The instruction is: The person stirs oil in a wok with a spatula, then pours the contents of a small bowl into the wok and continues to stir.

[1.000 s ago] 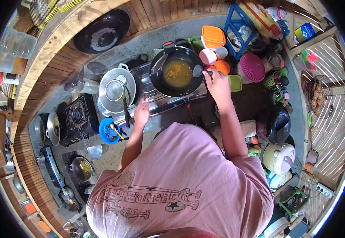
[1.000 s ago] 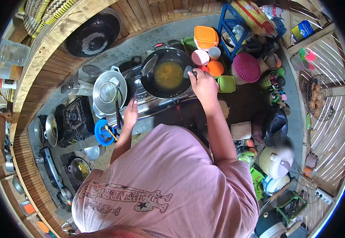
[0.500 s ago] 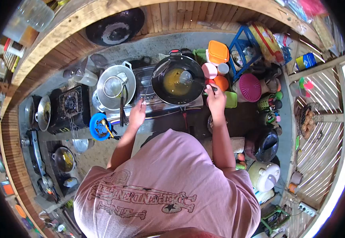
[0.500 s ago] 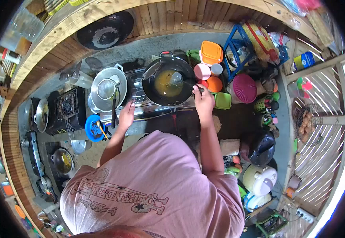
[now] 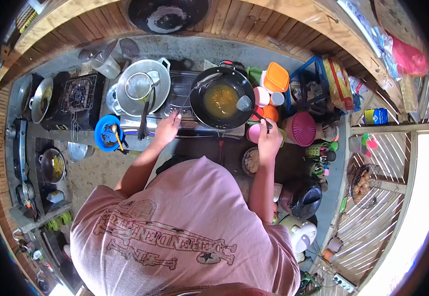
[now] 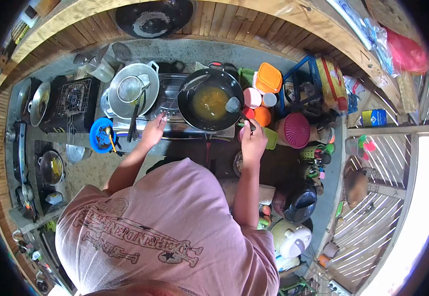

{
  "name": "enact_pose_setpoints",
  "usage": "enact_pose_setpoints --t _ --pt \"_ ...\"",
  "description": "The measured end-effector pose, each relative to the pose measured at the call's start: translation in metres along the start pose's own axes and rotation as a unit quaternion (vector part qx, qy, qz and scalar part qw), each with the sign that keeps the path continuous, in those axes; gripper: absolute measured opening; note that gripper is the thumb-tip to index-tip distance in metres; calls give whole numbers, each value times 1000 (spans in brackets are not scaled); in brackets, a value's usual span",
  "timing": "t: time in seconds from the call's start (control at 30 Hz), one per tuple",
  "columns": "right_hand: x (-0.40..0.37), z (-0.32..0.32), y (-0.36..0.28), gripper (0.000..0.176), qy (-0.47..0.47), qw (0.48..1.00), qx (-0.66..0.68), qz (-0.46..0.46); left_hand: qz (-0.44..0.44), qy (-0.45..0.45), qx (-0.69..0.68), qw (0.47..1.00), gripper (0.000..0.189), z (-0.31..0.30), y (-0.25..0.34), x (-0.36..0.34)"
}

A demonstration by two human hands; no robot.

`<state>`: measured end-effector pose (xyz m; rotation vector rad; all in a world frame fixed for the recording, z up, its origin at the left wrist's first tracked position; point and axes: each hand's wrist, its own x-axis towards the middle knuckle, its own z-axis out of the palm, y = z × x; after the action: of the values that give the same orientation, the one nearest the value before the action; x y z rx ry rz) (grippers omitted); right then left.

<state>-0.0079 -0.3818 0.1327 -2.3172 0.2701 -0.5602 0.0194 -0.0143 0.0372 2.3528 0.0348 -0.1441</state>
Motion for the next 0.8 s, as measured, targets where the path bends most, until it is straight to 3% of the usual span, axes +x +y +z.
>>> enact_pose_setpoints --t 0.23,0.33,0.4,0.53,0.63,0.73,0.8 --pt "10 21 12 26 -5 1000 -19 6 -29 -38 28 998 49 8 -1 1" --pt "14 34 12 26 -21 999 19 39 -29 -40 42 998 50 11 2 2" --pt "15 48 18 26 -23 992 111 60 -18 -29 41 999 49 15 2 3" --pt "11 47 13 26 0 982 181 48 -9 -25 44 999 48 15 8 4" --pt "6 26 -5 27 -15 978 179 110 -12 -35 41 998 46 16 12 4" --pt "4 23 12 27 9 991 111 69 -20 -51 49 997 46 20 12 6" --pt "0 15 12 27 11 988 121 90 -27 -65 58 996 46 26 9 8"
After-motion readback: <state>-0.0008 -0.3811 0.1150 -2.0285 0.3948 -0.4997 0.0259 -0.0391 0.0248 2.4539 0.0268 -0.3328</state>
